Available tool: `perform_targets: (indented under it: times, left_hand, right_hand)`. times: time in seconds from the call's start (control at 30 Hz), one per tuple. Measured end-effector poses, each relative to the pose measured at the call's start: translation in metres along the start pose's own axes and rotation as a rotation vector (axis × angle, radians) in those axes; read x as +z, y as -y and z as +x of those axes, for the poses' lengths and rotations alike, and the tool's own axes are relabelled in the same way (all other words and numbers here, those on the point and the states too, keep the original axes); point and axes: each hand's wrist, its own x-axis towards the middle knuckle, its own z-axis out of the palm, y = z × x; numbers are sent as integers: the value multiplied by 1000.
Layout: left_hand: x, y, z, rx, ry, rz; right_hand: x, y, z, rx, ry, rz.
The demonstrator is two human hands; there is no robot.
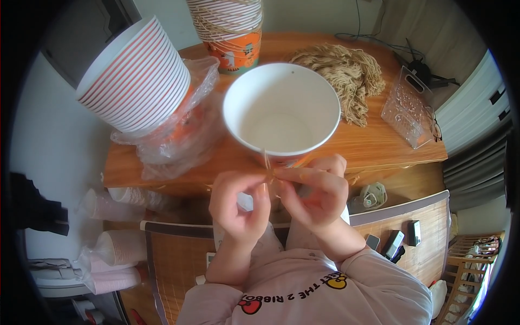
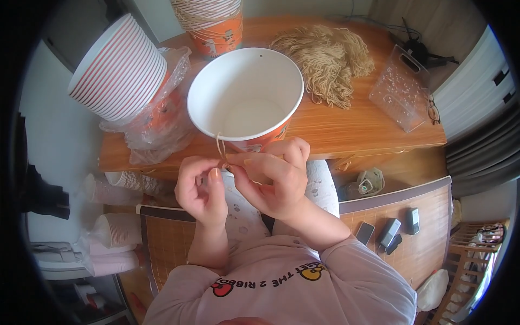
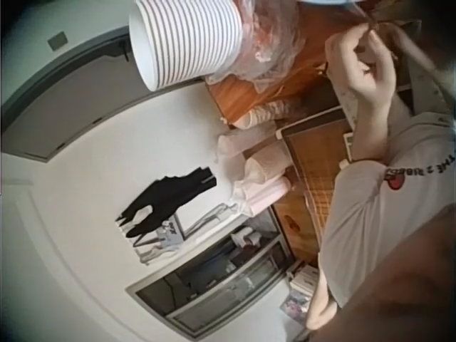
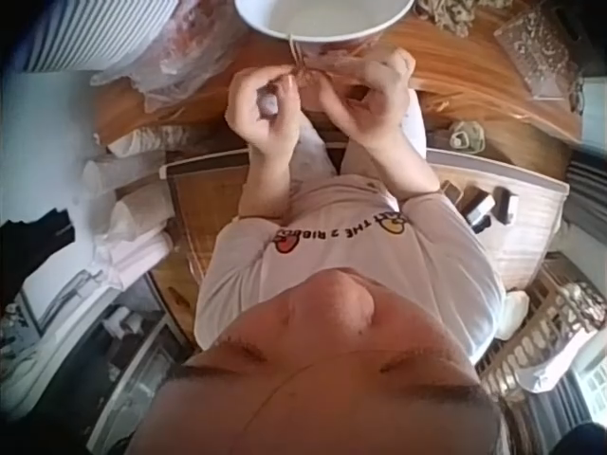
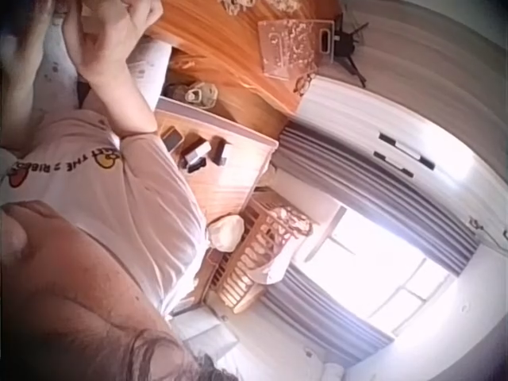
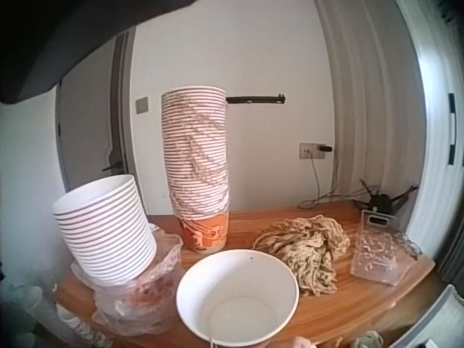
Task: Tying thin string handles through the pre-punched holes in the rim of large paper buckets.
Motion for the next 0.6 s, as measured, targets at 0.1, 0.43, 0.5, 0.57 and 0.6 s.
perform_targets:
  times: [0.1,0.43,0.5,0.57,0.6]
  left_hand:
    - [2,6,-3,-255,37,-200]
    - [6,5,-5,-263,-5,-377]
    - [4,9,-4,-42,69,-220]
    - [4,6,-3,-12,62,-164]
    - [4,6,-2,37,68,-108]
  right_hand:
    - [3,-6,-14,91,-28,122]
    - [7,0,-20,501,-10,704]
    - [6,1,-19,474,-8,692]
    - [5,1,-18,416,15,640]
    - [5,1,-18,417,15,640]
